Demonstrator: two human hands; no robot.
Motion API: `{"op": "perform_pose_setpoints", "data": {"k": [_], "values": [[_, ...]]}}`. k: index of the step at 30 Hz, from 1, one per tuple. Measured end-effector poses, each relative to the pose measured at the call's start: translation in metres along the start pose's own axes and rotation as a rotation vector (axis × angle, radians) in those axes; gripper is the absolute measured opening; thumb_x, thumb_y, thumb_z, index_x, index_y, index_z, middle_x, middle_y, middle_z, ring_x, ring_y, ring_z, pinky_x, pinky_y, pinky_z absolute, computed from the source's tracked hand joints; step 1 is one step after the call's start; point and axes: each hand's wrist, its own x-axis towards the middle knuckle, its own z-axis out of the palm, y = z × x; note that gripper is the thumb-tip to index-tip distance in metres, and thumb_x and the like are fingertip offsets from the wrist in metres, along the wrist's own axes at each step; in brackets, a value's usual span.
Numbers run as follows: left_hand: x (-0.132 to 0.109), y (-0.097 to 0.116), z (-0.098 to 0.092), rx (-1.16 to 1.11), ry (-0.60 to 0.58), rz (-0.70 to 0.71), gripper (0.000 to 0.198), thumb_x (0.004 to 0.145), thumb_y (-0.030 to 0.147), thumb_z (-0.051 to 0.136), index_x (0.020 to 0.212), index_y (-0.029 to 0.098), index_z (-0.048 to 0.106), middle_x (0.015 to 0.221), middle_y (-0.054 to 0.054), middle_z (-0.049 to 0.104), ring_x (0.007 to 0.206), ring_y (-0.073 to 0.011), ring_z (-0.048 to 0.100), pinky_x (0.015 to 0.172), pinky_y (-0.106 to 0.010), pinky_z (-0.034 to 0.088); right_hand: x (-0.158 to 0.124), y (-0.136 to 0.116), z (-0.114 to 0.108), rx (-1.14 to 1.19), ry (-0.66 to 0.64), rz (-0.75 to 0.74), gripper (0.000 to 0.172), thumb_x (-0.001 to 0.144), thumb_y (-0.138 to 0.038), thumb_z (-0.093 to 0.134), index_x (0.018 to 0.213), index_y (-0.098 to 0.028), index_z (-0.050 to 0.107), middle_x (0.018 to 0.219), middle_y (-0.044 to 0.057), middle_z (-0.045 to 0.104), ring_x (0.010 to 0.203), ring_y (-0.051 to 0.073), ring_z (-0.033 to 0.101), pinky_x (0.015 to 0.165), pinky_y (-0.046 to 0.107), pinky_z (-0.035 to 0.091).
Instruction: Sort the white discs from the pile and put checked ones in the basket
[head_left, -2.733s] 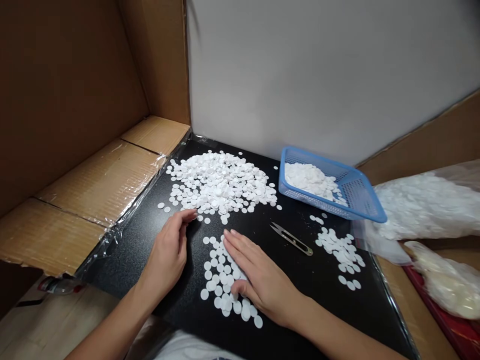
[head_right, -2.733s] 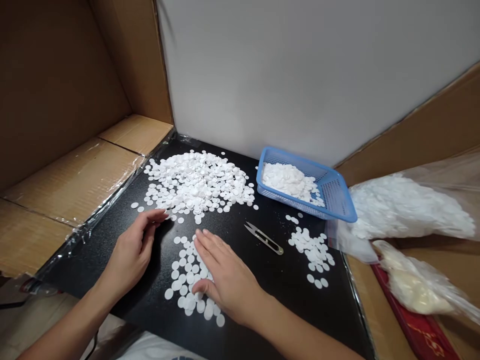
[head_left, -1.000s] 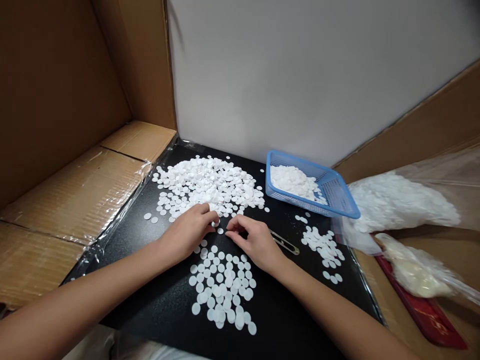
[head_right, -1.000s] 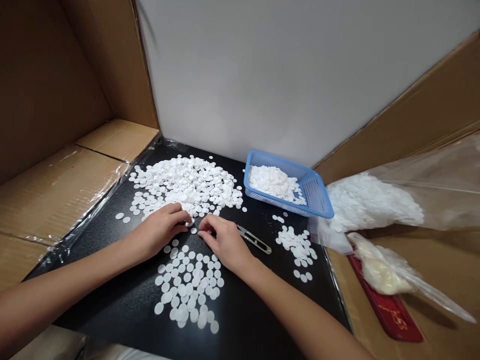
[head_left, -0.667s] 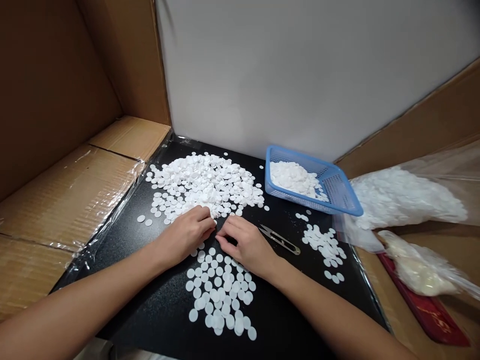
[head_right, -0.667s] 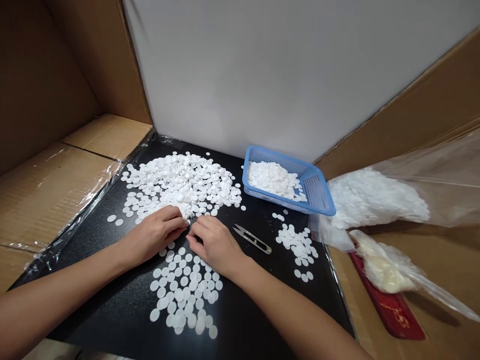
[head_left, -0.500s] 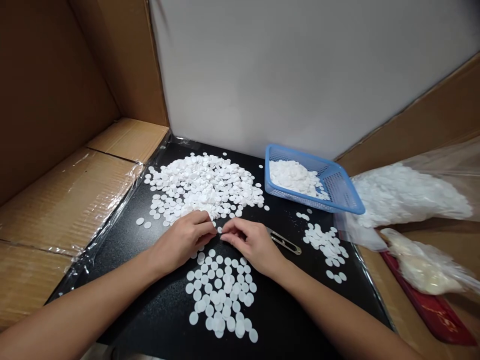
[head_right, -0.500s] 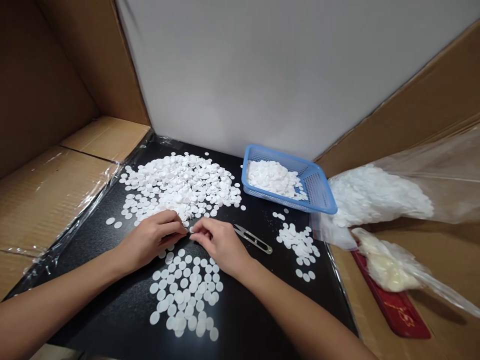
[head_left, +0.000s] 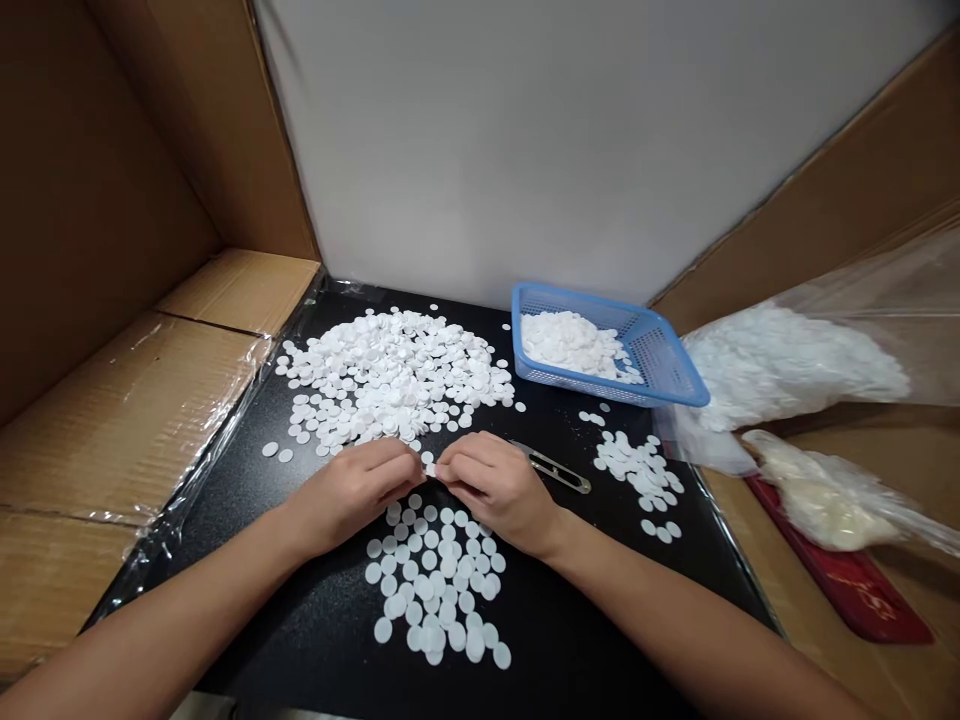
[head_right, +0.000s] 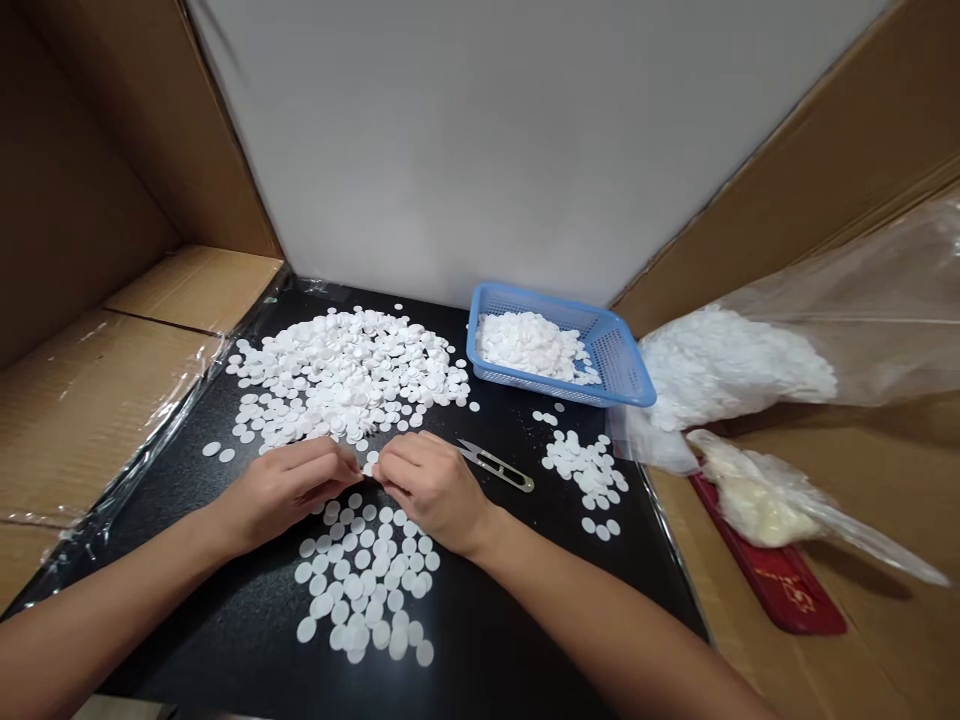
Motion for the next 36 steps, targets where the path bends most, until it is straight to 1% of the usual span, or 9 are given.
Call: {"op": "perform_pose_setpoints", "data": {"k": [6, 9, 13, 17, 21, 24, 27, 32, 36], "values": [[0.001, -0.003, -0.007, 0.145, -0.165, 0.006, 0.025, 0.103, 0.016, 0.038, 0.088, 0.019, 0.058, 0.076, -0.002, 0.062, 0.068, -0.0145, 0.057, 0.061, -0.026, 0.045, -0.003, 0.004, -0.001, 0.034, -0.038, 0.034, 0.025, 0.096, -0.009, 0.05, 0.075, -0.02, 0.058, 0.083, 0.007, 0.07, 0.076, 0.017, 0.062, 0.068, 0.031, 0.05], [0.003, -0.003, -0.01, 0.044, -0.168, -0.083, 0.02, 0.103, 0.021, 0.042, 0.092, 0.019, 0.06, 0.079, -0.002, 0.063, 0.069, -0.014, 0.059, 0.062, -0.025, 0.046, 0.0, 0.003, -0.002, 0.219, -0.017, 0.209, 0.02, 0.093, -0.01, 0.054, 0.077, -0.02, 0.06, 0.091, 0.008, 0.071, 0.084, 0.018, 0.067, 0.074, 0.031, 0.055], [0.003, -0.006, -0.009, -0.078, -0.092, -0.281, 0.012, 0.099, 0.021, 0.052, 0.092, 0.021, 0.061, 0.083, 0.0, 0.065, 0.075, -0.014, 0.062, 0.067, -0.025, 0.048, 0.008, 0.001, -0.018, 0.288, 0.0, 0.45, 0.015, 0.09, -0.017, 0.06, 0.075, -0.021, 0.06, 0.082, 0.003, 0.071, 0.076, 0.018, 0.068, 0.07, 0.03, 0.054], [0.001, -0.01, -0.006, -0.059, -0.007, -0.422, 0.01, 0.096, 0.016, 0.053, 0.09, 0.021, 0.06, 0.084, -0.001, 0.064, 0.077, -0.0155, 0.06, 0.069, -0.027, 0.047, -0.006, 0.013, -0.06, 0.05, -0.078, 0.598, 0.01, 0.09, -0.027, 0.058, 0.085, -0.022, 0.064, 0.079, 0.001, 0.071, 0.069, 0.018, 0.066, 0.063, 0.029, 0.05], [0.002, -0.011, -0.005, -0.045, 0.018, -0.444, 0.014, 0.095, 0.01, 0.052, 0.088, 0.021, 0.059, 0.085, -0.001, 0.063, 0.082, -0.017, 0.058, 0.072, -0.029, 0.045, -0.055, 0.042, -0.101, -0.286, -0.055, 0.67, 0.026, 0.093, -0.039, 0.05, 0.082, -0.023, 0.067, 0.078, 0.005, 0.071, 0.063, 0.02, 0.063, 0.06, 0.033, 0.047], [0.002, -0.008, -0.002, -0.051, -0.015, -0.451, 0.012, 0.093, 0.011, 0.058, 0.087, 0.021, 0.061, 0.085, 0.0, 0.062, 0.084, -0.0182, 0.057, 0.073, -0.03, 0.044, -0.081, 0.051, -0.114, -0.493, 0.023, 0.607, 0.04, 0.094, -0.05, 0.048, 0.071, -0.023, 0.065, 0.075, 0.008, 0.065, 0.066, 0.024, 0.06, 0.064, 0.038, 0.047], [0.004, -0.005, 0.003, -0.04, -0.079, -0.49, 0.007, 0.089, 0.018, 0.068, 0.085, 0.021, 0.062, 0.087, -0.001, 0.061, 0.087, -0.0213, 0.055, 0.074, -0.033, 0.042, -0.072, 0.037, -0.104, -0.406, 0.019, 0.6, 0.033, 0.097, -0.042, 0.048, 0.074, -0.023, 0.062, 0.075, 0.006, 0.064, 0.07, 0.023, 0.061, 0.067, 0.037, 0.047], [0.007, 0.0, 0.004, -0.049, -0.134, -0.53, 0.01, 0.088, 0.013, 0.064, 0.081, 0.02, 0.06, 0.089, -0.004, 0.06, 0.088, -0.023, 0.053, 0.075, -0.035, 0.041, -0.013, 0.003, -0.051, 0.042, -0.189, 0.521, 0.014, 0.096, -0.019, 0.054, 0.096, -0.022, 0.067, 0.097, 0.006, 0.067, 0.087, 0.02, 0.066, 0.076, 0.032, 0.051], [0.006, 0.006, -0.002, -0.118, -0.181, -0.476, 0.012, 0.089, 0.009, 0.059, 0.082, 0.02, 0.059, 0.085, 0.0, 0.061, 0.081, -0.0177, 0.057, 0.073, -0.03, 0.043, 0.024, 0.001, -0.011, 0.085, -0.323, 0.554, 0.006, 0.087, -0.015, 0.069, 0.085, -0.02, 0.067, 0.088, 0.003, 0.064, 0.08, 0.017, 0.062, 0.071, 0.029, 0.048]]}}
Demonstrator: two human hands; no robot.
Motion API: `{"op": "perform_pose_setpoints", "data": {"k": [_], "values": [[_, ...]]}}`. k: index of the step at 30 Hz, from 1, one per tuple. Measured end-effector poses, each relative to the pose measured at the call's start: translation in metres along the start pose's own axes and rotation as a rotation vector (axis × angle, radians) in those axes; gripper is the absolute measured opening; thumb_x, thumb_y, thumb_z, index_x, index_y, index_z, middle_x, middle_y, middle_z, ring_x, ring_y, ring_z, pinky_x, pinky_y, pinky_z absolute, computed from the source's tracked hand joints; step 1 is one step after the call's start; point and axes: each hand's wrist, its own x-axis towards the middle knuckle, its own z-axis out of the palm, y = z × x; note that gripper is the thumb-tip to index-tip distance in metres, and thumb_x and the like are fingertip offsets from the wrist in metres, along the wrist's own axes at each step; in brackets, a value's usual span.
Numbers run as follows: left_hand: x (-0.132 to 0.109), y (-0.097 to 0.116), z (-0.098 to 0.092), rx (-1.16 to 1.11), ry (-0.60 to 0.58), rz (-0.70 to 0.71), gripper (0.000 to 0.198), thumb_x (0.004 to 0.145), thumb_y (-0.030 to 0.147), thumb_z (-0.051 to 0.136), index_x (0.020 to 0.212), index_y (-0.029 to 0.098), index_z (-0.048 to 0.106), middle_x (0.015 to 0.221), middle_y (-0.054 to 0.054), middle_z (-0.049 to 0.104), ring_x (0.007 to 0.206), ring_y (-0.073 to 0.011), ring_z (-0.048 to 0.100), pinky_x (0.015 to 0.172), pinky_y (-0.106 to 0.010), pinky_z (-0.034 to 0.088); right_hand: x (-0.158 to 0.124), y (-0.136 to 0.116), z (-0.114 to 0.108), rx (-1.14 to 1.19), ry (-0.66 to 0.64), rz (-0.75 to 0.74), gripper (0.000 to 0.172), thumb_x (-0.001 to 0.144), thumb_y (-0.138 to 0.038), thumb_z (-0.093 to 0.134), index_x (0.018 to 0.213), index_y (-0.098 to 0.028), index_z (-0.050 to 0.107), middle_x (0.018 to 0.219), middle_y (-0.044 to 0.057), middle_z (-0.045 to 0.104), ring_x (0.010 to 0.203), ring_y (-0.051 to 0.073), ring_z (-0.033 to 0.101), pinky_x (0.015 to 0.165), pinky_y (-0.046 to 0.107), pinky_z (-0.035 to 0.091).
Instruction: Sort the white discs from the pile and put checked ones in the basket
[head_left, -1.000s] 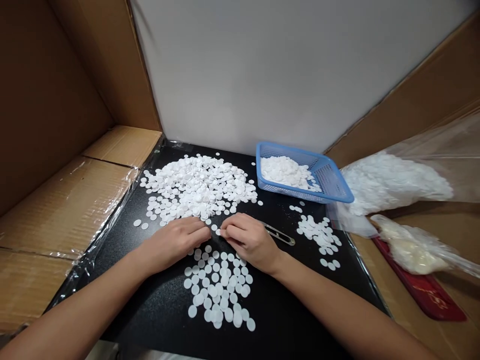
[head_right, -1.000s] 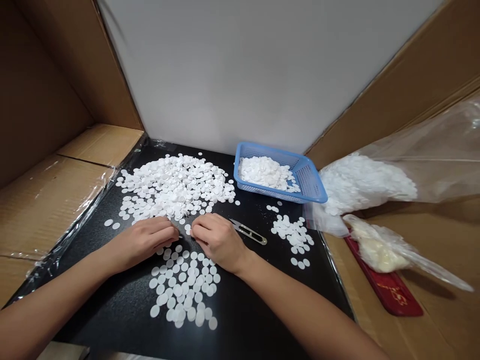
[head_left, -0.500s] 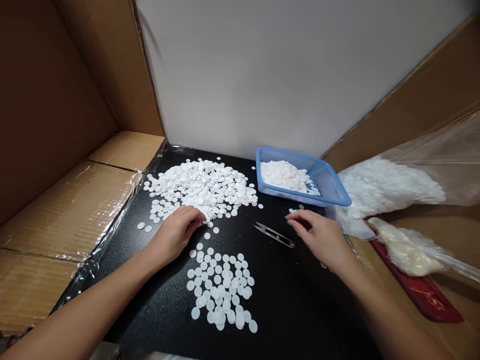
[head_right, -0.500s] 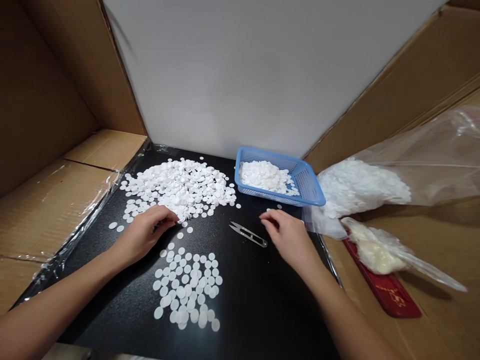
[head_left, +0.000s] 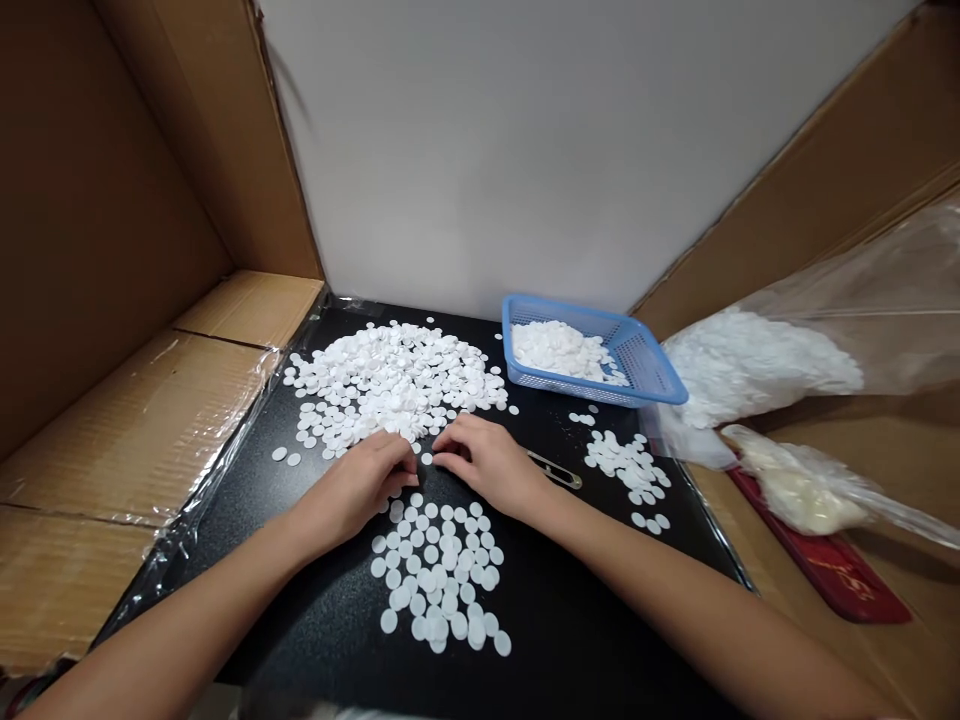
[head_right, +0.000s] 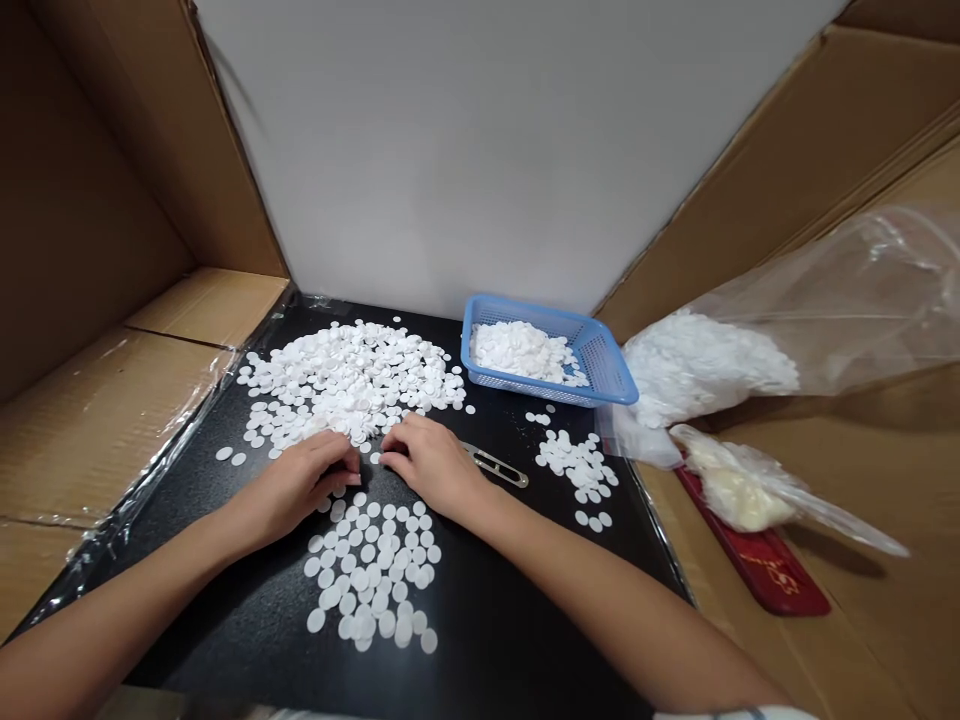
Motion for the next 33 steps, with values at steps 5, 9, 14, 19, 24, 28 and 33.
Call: {"op": "perform_pose_setpoints", "data": {"k": [5, 9, 14, 19, 24, 28, 33], "values": [[-0.005, 0.001, -0.003, -0.078, -0.086, 0.028, 0.012, 0.083, 0.011, 0.068, 0.083, 0.02, 0.06, 0.075, 0.004, 0.062, 0.064, -0.0118, 0.057, 0.059, -0.022, 0.041, 0.016, -0.001, 0.009, 0.03, -0.107, 0.044, 0.014, 0.082, -0.009, 0.072, 0.076, -0.018, 0.063, 0.081, 0.0, 0.06, 0.072, 0.014, 0.057, 0.065, 0.025, 0.043], [-0.003, -0.003, -0.003, -0.102, -0.059, 0.007, 0.009, 0.083, 0.015, 0.068, 0.081, 0.02, 0.061, 0.075, 0.002, 0.063, 0.067, -0.014, 0.057, 0.061, -0.024, 0.042, 0.002, 0.004, 0.008, 0.06, -0.116, -0.14, 0.017, 0.08, -0.003, 0.066, 0.078, -0.019, 0.06, 0.082, 0.0, 0.059, 0.074, 0.014, 0.056, 0.065, 0.024, 0.044], [0.0, -0.009, -0.008, -0.105, 0.017, -0.019, 0.015, 0.087, 0.007, 0.057, 0.083, 0.021, 0.062, 0.079, 0.001, 0.066, 0.074, -0.0156, 0.061, 0.067, -0.027, 0.044, -0.016, 0.005, 0.0, -0.073, -0.205, -0.426, 0.018, 0.089, -0.003, 0.056, 0.088, -0.02, 0.06, 0.086, 0.004, 0.065, 0.083, 0.019, 0.058, 0.077, 0.032, 0.048], [0.0, -0.015, -0.008, -0.074, 0.105, -0.055, 0.016, 0.089, 0.006, 0.053, 0.087, 0.02, 0.06, 0.086, 0.0, 0.066, 0.08, -0.017, 0.061, 0.07, -0.028, 0.045, -0.006, 0.004, -0.004, -0.025, -0.118, -0.236, 0.012, 0.096, -0.012, 0.055, 0.096, -0.021, 0.063, 0.093, 0.004, 0.069, 0.086, 0.018, 0.065, 0.079, 0.032, 0.052], [0.0, -0.019, -0.003, 0.022, 0.153, -0.079, 0.013, 0.088, 0.008, 0.058, 0.088, 0.021, 0.057, 0.09, -0.001, 0.06, 0.085, -0.0191, 0.058, 0.073, -0.031, 0.045, 0.012, 0.008, 0.015, -0.203, -0.015, -0.254, 0.004, 0.094, -0.021, 0.063, 0.092, -0.019, 0.065, 0.089, 0.006, 0.066, 0.082, 0.02, 0.064, 0.074, 0.032, 0.052], [0.002, -0.021, 0.0, 0.079, 0.16, -0.092, 0.01, 0.088, 0.011, 0.062, 0.089, 0.02, 0.057, 0.089, -0.001, 0.058, 0.084, -0.0197, 0.058, 0.071, -0.031, 0.045, 0.016, 0.006, 0.024, -0.346, 0.0, -0.33, 0.017, 0.096, -0.016, 0.053, 0.083, -0.017, 0.063, 0.083, 0.008, 0.063, 0.08, 0.021, 0.061, 0.071, 0.033, 0.05], [0.003, -0.018, 0.0, 0.139, 0.144, -0.094, 0.008, 0.089, 0.014, 0.063, 0.089, 0.021, 0.06, 0.088, -0.001, 0.057, 0.085, -0.0204, 0.057, 0.07, -0.031, 0.044, 0.006, -0.002, 0.008, -0.016, -0.037, -0.058, 0.017, 0.084, -0.008, 0.059, 0.072, -0.02, 0.059, 0.072, -0.001, 0.06, 0.062, 0.013, 0.055, 0.058, 0.024, 0.045]]}}
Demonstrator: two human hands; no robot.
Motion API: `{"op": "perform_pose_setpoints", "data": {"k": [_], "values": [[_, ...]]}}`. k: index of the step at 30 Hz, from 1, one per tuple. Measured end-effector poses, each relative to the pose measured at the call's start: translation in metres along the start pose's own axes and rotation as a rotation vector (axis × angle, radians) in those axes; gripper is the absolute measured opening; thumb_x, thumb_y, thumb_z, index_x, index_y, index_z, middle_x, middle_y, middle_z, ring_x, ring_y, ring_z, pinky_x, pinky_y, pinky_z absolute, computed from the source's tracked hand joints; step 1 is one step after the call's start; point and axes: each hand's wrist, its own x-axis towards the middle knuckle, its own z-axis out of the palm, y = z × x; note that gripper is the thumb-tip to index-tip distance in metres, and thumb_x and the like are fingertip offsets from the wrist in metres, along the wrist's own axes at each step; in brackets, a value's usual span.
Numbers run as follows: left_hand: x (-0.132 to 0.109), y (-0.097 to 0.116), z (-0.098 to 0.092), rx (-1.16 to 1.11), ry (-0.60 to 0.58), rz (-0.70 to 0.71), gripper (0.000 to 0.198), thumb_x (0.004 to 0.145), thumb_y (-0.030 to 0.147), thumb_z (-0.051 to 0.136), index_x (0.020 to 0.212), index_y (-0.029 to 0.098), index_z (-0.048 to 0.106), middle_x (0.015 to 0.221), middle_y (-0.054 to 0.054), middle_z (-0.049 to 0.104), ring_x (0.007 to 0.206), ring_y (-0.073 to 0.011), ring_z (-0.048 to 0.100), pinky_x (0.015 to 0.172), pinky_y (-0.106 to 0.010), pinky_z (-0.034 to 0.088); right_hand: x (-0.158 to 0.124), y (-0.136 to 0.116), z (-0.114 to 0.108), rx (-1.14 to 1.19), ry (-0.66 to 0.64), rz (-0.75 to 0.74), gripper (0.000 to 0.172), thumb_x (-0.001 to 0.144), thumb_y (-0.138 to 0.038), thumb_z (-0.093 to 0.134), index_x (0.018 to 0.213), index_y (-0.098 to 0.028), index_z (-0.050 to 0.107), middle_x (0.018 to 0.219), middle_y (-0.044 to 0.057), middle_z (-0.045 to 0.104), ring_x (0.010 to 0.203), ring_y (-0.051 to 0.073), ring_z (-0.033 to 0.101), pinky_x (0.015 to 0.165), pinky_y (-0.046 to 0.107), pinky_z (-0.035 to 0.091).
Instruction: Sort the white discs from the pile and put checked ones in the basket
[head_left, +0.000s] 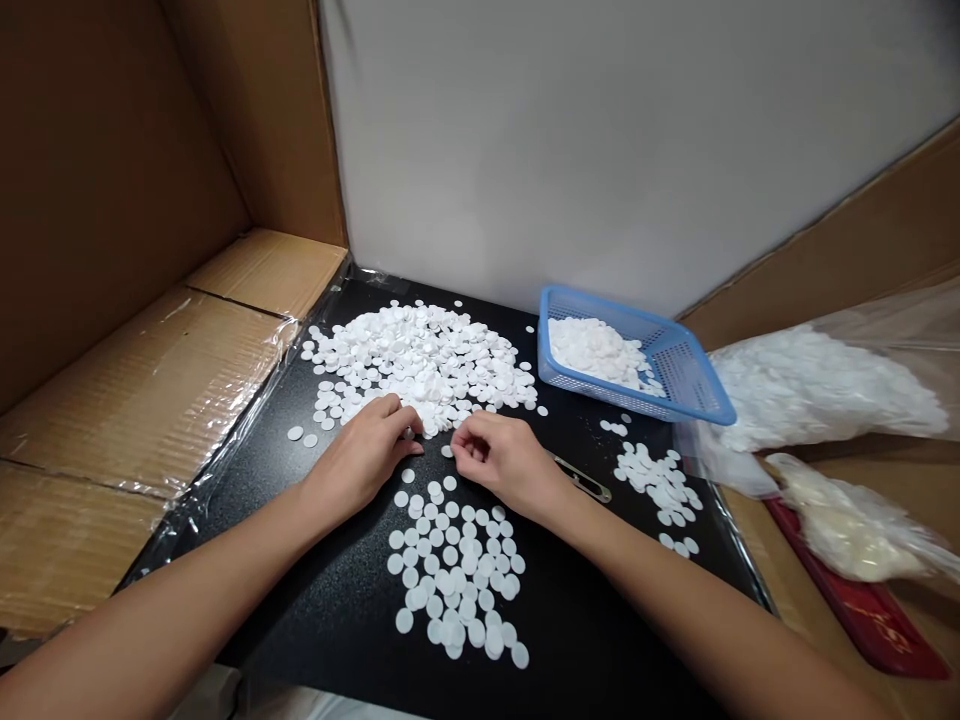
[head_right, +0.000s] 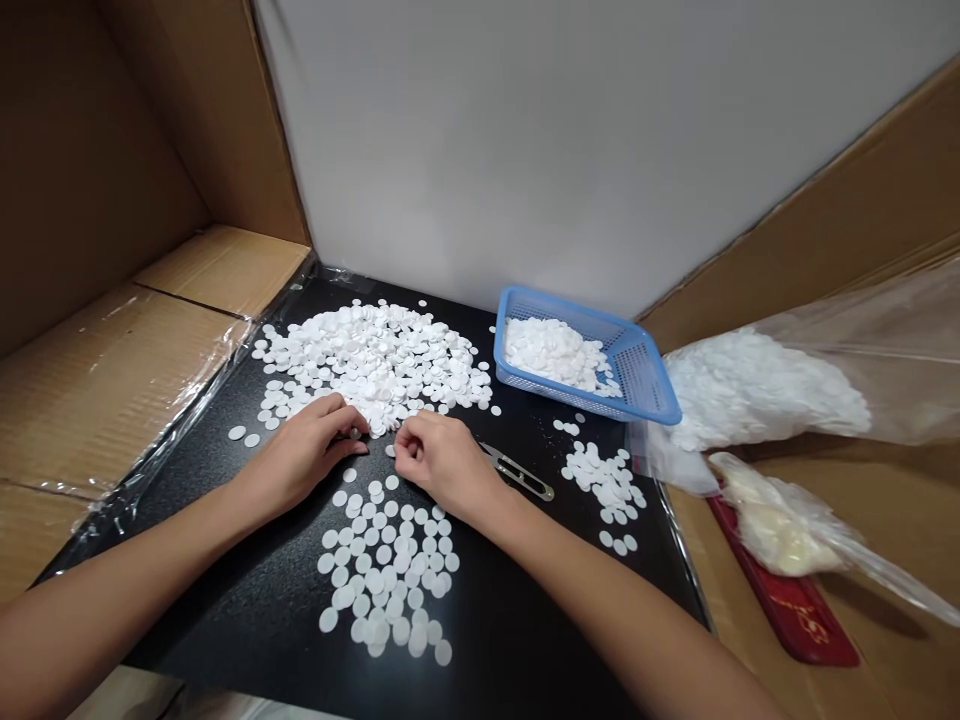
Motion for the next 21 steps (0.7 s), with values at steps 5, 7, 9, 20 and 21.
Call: {"op": "perform_pose_setpoints", "data": {"k": [5, 7, 9, 20, 21], "values": [[0.003, 0.004, 0.002, 0.075, -0.016, 0.009, 0.002, 0.092, 0.021, 0.061, 0.094, 0.021, 0.061, 0.09, -0.003, 0.059, 0.087, -0.0217, 0.058, 0.069, -0.031, 0.044, -0.013, 0.0, -0.016, 0.002, -0.128, 0.215, 0.014, 0.087, -0.014, 0.059, 0.074, -0.02, 0.06, 0.066, -0.003, 0.057, 0.057, 0.013, 0.053, 0.05, 0.023, 0.039], [0.004, 0.005, 0.003, 0.105, -0.014, 0.015, 0.003, 0.093, 0.023, 0.06, 0.095, 0.022, 0.061, 0.091, -0.003, 0.059, 0.088, -0.0221, 0.058, 0.069, -0.031, 0.044, -0.016, 0.001, -0.013, -0.021, -0.072, 0.103, 0.011, 0.089, -0.012, 0.058, 0.083, -0.02, 0.063, 0.08, 0.001, 0.062, 0.066, 0.014, 0.058, 0.058, 0.026, 0.046], [0.004, 0.006, 0.003, 0.113, -0.011, 0.015, 0.002, 0.093, 0.022, 0.06, 0.095, 0.021, 0.06, 0.092, -0.003, 0.06, 0.089, -0.0223, 0.058, 0.068, -0.031, 0.044, -0.018, 0.001, -0.007, -0.004, -0.031, -0.023, 0.012, 0.09, -0.01, 0.059, 0.091, -0.021, 0.065, 0.093, 0.004, 0.063, 0.08, 0.017, 0.062, 0.07, 0.03, 0.052], [-0.002, 0.006, -0.001, -0.034, -0.069, 0.128, 0.017, 0.09, 0.008, 0.049, 0.083, 0.02, 0.058, 0.084, -0.001, 0.06, 0.079, -0.0173, 0.057, 0.068, -0.029, 0.045, -0.026, -0.018, 0.004, -0.001, -0.095, 0.003, 0.007, 0.092, -0.015, 0.064, 0.093, -0.022, 0.065, 0.086, 0.0, 0.062, 0.075, 0.015, 0.061, 0.067, 0.027, 0.048], [-0.002, 0.005, -0.002, -0.041, -0.042, 0.116, 0.017, 0.092, 0.008, 0.047, 0.085, 0.02, 0.057, 0.085, -0.001, 0.06, 0.08, -0.0173, 0.057, 0.068, -0.029, 0.045, -0.025, -0.018, 0.007, -0.021, -0.076, -0.005, 0.007, 0.091, -0.016, 0.066, 0.095, -0.022, 0.065, 0.087, 0.0, 0.061, 0.074, 0.015, 0.061, 0.066, 0.027, 0.047]]}}
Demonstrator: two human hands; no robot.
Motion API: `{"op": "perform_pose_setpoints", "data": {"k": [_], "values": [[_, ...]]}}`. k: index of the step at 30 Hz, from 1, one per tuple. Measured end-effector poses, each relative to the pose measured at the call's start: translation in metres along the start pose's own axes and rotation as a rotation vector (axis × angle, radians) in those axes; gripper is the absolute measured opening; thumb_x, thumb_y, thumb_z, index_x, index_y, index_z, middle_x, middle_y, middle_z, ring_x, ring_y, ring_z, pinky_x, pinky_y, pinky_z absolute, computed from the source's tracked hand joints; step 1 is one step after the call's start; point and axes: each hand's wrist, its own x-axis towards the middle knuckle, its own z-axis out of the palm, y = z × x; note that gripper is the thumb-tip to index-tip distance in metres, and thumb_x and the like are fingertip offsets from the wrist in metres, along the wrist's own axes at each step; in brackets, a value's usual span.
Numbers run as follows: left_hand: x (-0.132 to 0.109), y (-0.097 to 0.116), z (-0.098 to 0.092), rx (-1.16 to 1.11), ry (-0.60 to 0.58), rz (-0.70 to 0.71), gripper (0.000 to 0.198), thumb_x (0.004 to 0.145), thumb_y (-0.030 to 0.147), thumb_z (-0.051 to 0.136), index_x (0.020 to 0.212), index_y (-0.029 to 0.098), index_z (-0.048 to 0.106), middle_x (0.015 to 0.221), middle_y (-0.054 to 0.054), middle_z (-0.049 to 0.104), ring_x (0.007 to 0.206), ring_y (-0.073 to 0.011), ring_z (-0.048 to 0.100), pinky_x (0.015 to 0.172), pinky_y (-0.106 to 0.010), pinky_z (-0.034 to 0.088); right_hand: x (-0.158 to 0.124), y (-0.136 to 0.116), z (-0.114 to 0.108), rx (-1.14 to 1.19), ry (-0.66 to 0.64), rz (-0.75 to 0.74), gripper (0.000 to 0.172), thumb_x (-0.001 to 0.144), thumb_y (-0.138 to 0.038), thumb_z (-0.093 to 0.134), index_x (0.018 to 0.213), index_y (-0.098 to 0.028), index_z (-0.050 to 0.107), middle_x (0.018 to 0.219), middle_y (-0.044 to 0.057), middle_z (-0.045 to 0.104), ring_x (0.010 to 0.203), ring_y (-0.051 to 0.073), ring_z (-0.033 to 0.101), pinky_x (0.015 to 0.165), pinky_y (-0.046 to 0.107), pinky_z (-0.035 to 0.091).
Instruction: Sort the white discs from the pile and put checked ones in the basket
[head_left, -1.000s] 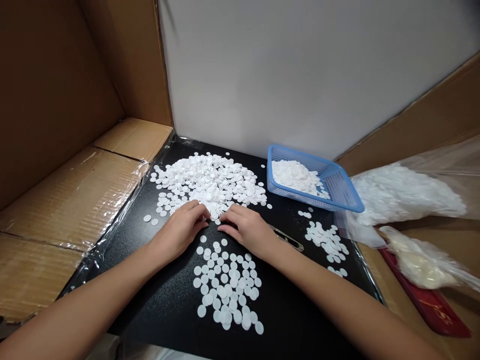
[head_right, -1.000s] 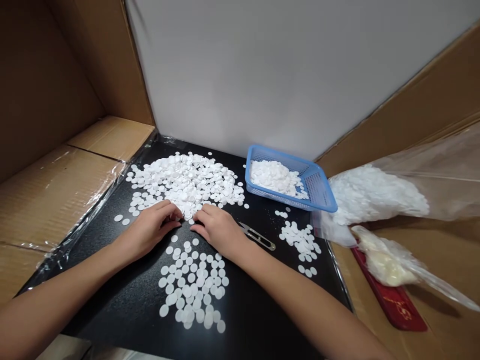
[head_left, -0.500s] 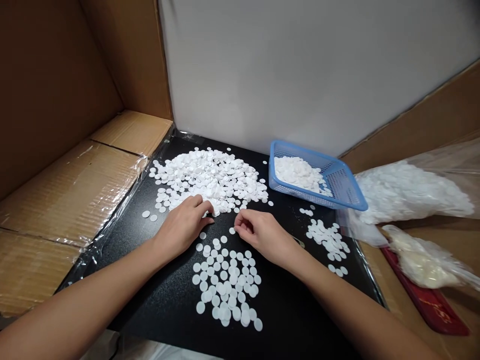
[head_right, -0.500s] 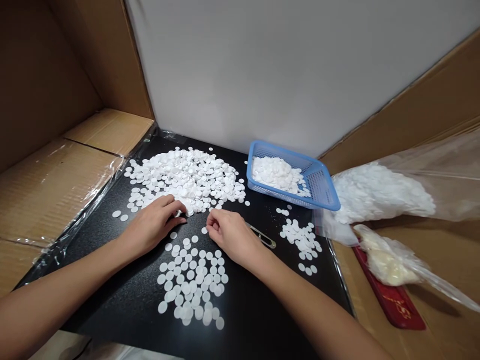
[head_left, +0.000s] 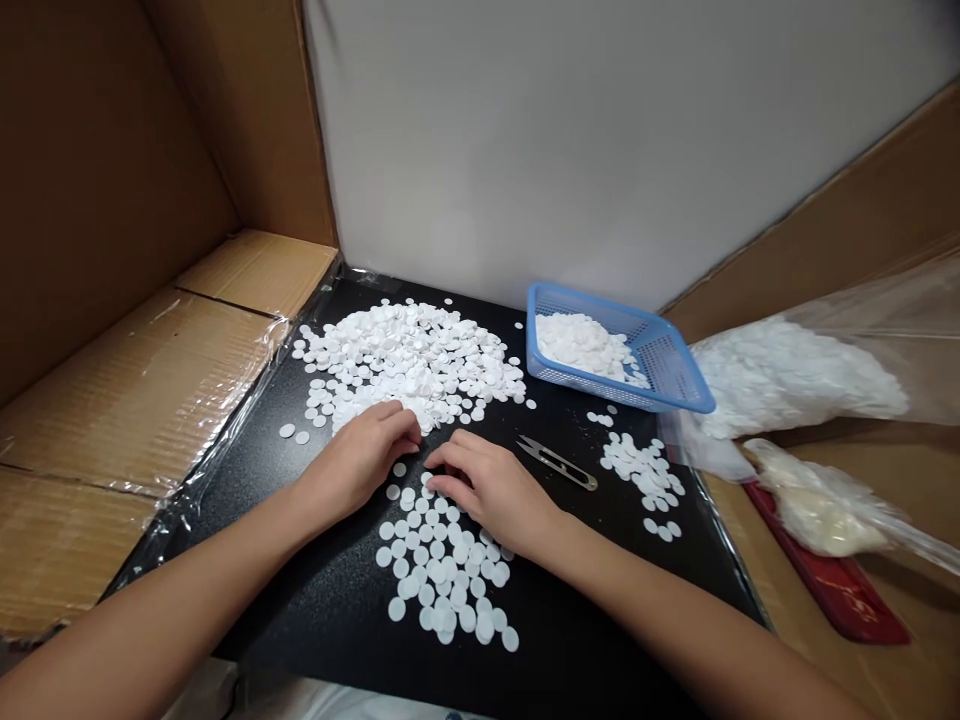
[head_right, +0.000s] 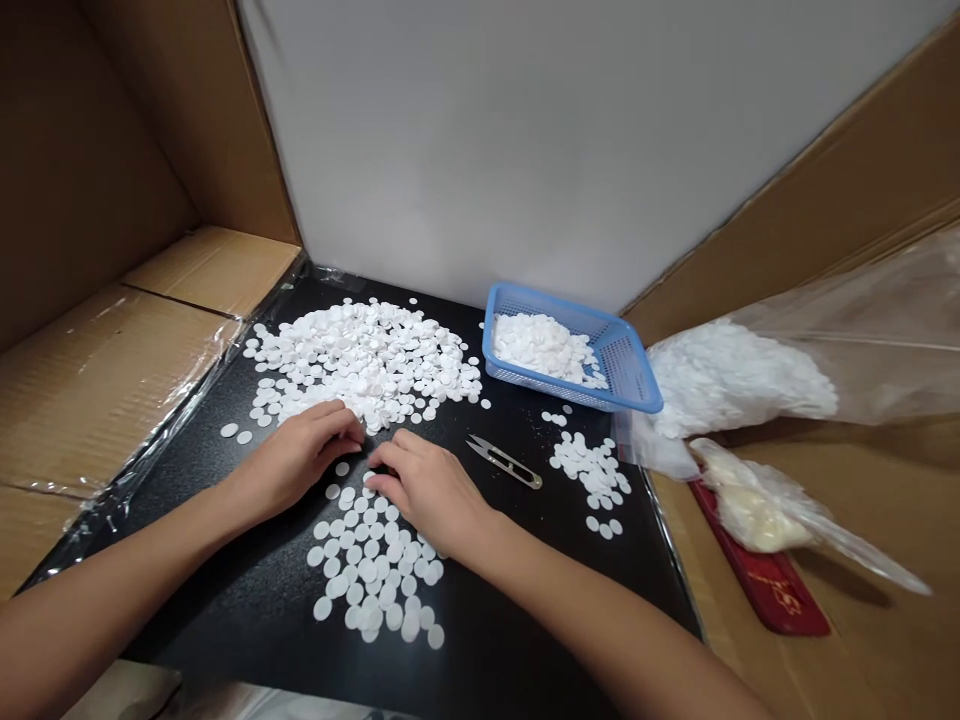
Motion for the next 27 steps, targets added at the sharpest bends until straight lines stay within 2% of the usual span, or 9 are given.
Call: {"op": "perform_pose_setpoints", "data": {"k": [5, 7, 9, 11, 15, 18, 20, 23, 27], "values": [[-0.002, -0.005, -0.002, 0.059, 0.12, -0.05, 0.009, 0.093, 0.015, 0.056, 0.086, 0.021, 0.057, 0.086, -0.001, 0.057, 0.084, -0.0199, 0.055, 0.071, -0.031, 0.044, 0.009, -0.004, 0.007, 0.071, -0.002, 0.022, 0.015, 0.087, -0.013, 0.071, 0.08, -0.02, 0.06, 0.085, -0.001, 0.059, 0.067, 0.012, 0.055, 0.059, 0.024, 0.044], [-0.002, -0.004, 0.001, 0.13, 0.105, -0.032, 0.004, 0.091, 0.018, 0.063, 0.09, 0.021, 0.06, 0.088, -0.002, 0.058, 0.087, -0.0212, 0.055, 0.072, -0.032, 0.044, 0.008, -0.004, -0.001, 0.136, 0.02, 0.04, 0.016, 0.087, -0.014, 0.07, 0.077, -0.02, 0.059, 0.081, -0.002, 0.059, 0.065, 0.012, 0.055, 0.057, 0.023, 0.043], [0.0, -0.003, 0.004, 0.213, 0.09, -0.019, 0.008, 0.09, 0.023, 0.067, 0.094, 0.021, 0.061, 0.091, -0.003, 0.059, 0.088, -0.0223, 0.056, 0.074, -0.033, 0.044, -0.001, 0.002, -0.015, 0.174, 0.064, 0.077, 0.013, 0.09, -0.019, 0.065, 0.078, -0.02, 0.059, 0.076, -0.002, 0.061, 0.063, 0.012, 0.055, 0.055, 0.024, 0.043], [0.005, -0.002, 0.008, 0.27, 0.089, -0.017, 0.013, 0.089, 0.027, 0.07, 0.095, 0.02, 0.061, 0.091, -0.004, 0.06, 0.088, -0.0232, 0.055, 0.075, -0.035, 0.043, -0.018, 0.018, -0.034, 0.157, 0.141, 0.154, 0.012, 0.091, -0.027, 0.062, 0.081, -0.021, 0.061, 0.073, -0.001, 0.064, 0.062, 0.014, 0.057, 0.055, 0.025, 0.044], [0.018, -0.001, 0.015, 0.292, 0.107, -0.014, 0.014, 0.089, 0.029, 0.07, 0.09, 0.018, 0.061, 0.088, -0.006, 0.06, 0.088, -0.0258, 0.053, 0.077, -0.038, 0.041, -0.065, 0.076, -0.07, -0.114, 0.443, 0.347, 0.027, 0.088, -0.049, 0.059, 0.078, -0.024, 0.064, 0.064, 0.001, 0.065, 0.055, 0.019, 0.058, 0.052, 0.031, 0.042], [0.022, 0.0, 0.017, 0.272, 0.102, 0.014, 0.006, 0.09, 0.022, 0.065, 0.09, 0.018, 0.061, 0.09, -0.007, 0.06, 0.089, -0.0257, 0.053, 0.078, -0.038, 0.041, -0.093, 0.117, -0.086, -0.306, 0.517, 0.427, 0.037, 0.088, -0.056, 0.053, 0.07, -0.025, 0.062, 0.059, 0.003, 0.063, 0.051, 0.022, 0.057, 0.051, 0.035, 0.042], [0.019, 0.001, 0.016, 0.249, 0.089, 0.044, 0.003, 0.089, 0.017, 0.064, 0.09, 0.018, 0.061, 0.091, -0.006, 0.06, 0.089, -0.0247, 0.053, 0.078, -0.038, 0.042, -0.1, 0.128, -0.088, -0.411, 0.579, 0.402, 0.041, 0.089, -0.056, 0.049, 0.068, -0.024, 0.063, 0.066, 0.006, 0.062, 0.057, 0.024, 0.059, 0.055, 0.037, 0.044], [0.009, 0.003, 0.012, 0.205, 0.051, 0.111, 0.003, 0.089, 0.017, 0.065, 0.09, 0.018, 0.062, 0.092, -0.006, 0.059, 0.089, -0.0232, 0.054, 0.077, -0.035, 0.044, -0.095, 0.113, -0.077, -0.398, 0.616, 0.317, 0.034, 0.094, -0.046, 0.049, 0.077, -0.022, 0.065, 0.078, 0.008, 0.064, 0.065, 0.023, 0.061, 0.062, 0.038, 0.049], [-0.005, 0.006, 0.006, 0.057, -0.035, 0.173, 0.005, 0.093, 0.018, 0.06, 0.095, 0.019, 0.064, 0.097, -0.005, 0.059, 0.09, -0.021, 0.056, 0.075, -0.032, 0.048, -0.071, 0.067, -0.046, -0.15, 0.422, 0.087, 0.018, 0.098, -0.028, 0.052, 0.092, -0.022, 0.067, 0.091, 0.006, 0.066, 0.083, 0.021, 0.066, 0.073, 0.034, 0.053]]}}
